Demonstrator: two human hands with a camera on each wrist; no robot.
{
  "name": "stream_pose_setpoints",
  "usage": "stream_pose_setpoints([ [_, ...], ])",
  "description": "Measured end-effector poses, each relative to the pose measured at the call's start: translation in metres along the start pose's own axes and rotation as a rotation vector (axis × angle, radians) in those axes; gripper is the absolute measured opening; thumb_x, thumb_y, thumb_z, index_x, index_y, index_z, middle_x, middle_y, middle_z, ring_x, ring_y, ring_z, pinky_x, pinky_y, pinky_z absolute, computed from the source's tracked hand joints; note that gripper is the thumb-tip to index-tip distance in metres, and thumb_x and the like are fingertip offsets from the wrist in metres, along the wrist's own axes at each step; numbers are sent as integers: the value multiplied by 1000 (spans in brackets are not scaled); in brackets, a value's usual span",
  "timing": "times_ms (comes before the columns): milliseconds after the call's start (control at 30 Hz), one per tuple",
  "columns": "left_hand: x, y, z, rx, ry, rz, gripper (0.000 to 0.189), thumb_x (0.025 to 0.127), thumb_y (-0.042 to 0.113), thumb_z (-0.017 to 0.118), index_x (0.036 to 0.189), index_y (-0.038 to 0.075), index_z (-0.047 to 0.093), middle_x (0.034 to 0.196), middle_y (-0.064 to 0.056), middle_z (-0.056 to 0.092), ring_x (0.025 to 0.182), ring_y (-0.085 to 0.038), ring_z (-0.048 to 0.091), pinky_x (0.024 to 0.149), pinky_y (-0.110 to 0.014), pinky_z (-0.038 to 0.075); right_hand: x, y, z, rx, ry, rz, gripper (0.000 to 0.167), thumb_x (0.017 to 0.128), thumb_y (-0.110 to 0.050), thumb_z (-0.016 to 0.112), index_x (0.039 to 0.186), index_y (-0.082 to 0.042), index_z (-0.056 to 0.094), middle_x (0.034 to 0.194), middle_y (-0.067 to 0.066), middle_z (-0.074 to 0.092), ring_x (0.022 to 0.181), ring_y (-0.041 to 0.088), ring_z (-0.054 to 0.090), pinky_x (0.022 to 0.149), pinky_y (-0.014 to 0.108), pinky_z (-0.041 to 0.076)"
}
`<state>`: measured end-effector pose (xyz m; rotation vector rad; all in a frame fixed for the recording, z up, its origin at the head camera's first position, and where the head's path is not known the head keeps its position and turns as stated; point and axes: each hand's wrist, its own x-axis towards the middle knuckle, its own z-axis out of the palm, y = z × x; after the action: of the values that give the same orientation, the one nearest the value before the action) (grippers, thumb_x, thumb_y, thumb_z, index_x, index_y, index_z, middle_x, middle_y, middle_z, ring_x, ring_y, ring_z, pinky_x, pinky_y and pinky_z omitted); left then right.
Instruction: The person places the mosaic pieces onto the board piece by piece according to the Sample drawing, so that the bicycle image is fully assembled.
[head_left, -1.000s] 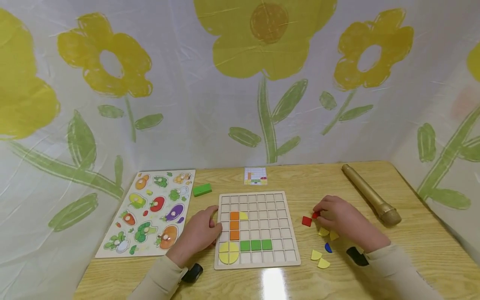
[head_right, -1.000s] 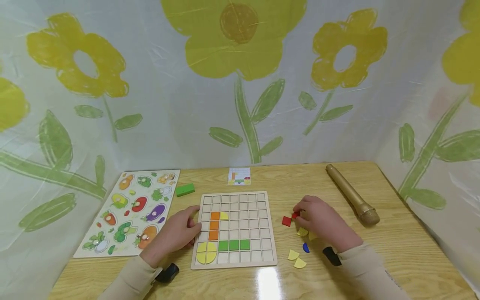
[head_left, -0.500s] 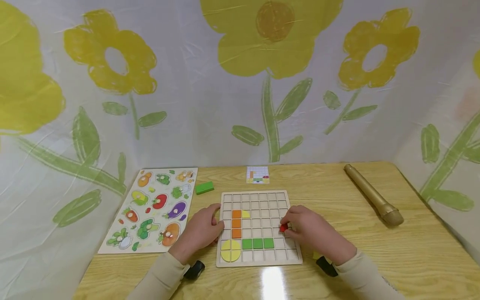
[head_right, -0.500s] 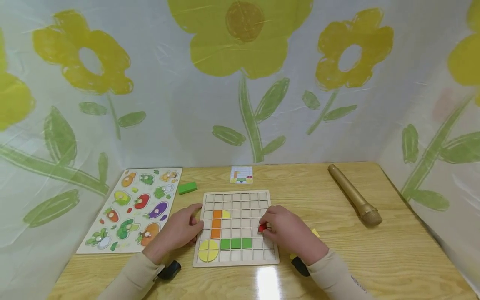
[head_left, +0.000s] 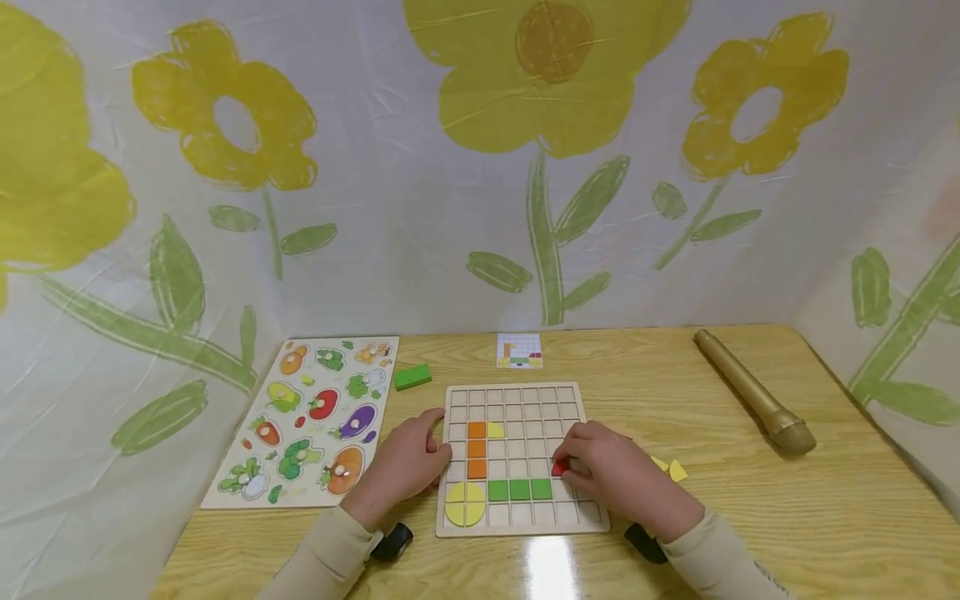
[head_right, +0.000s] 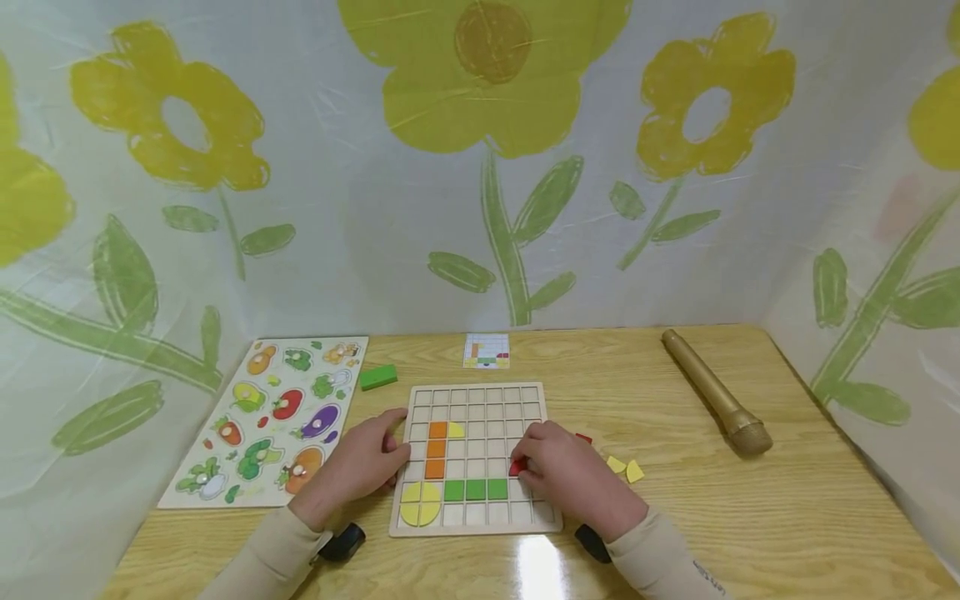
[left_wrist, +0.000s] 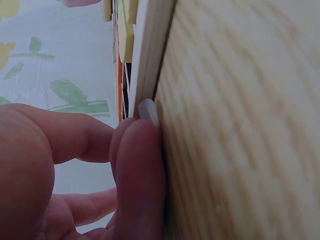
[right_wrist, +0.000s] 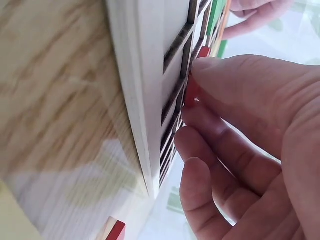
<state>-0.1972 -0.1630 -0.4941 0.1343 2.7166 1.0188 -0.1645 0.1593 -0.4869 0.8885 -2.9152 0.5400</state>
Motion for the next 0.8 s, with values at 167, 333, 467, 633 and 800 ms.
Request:
stream_pose_setpoints([
  [167, 0, 0, 1, 1, 2, -8, 64, 101, 22, 69, 160, 9, 49, 75, 0, 62, 51, -15, 63, 58, -31, 43, -1, 0, 1, -16, 17, -27, 13, 92, -18, 87, 103, -19, 82, 99, -9, 67, 94, 5, 60, 79, 26, 58],
  [333, 0, 0, 1, -7, 4, -3, 64, 101, 21, 69, 160, 9, 50, 72, 0, 62, 49, -15, 63, 58, -32, 43, -1, -1, 1, -20, 13, -22, 13, 91, -17, 87, 104, -18, 82, 99, -8, 67, 95, 7, 60, 80, 25, 59],
  [467, 0, 0, 2, -8, 4, 0, 64, 101, 21, 69, 160, 8, 50, 74, 0, 62, 50, -15, 63, 58, -31, 43, -1, -2, 0, -3, -2, -13, 14, 92, -17, 86, 105, -17, 82, 100, -7, 67, 94, 7, 59, 80, 24, 58],
  [633, -1, 1, 1, 0, 6, 4, 63, 101, 21, 70, 159, 7, 50, 75, 0, 62, 50, -14, 62, 57, -30, 43, -1, -1, -1, 13, -2, -1, 12, 92, -17, 86, 104, -17, 82, 99, -7, 67, 93, 6, 58, 77, 24, 57],
  [800, -2, 2, 0, -2, 6, 12, 63, 101, 20, 69, 159, 7, 50, 74, 0, 62, 50, -14, 62, 56, -30, 43, -2, -1, -1, 8, 2, 7, 12, 92, -17, 86, 103, -19, 82, 99, -9, 66, 94, 5, 58, 77, 24, 56],
])
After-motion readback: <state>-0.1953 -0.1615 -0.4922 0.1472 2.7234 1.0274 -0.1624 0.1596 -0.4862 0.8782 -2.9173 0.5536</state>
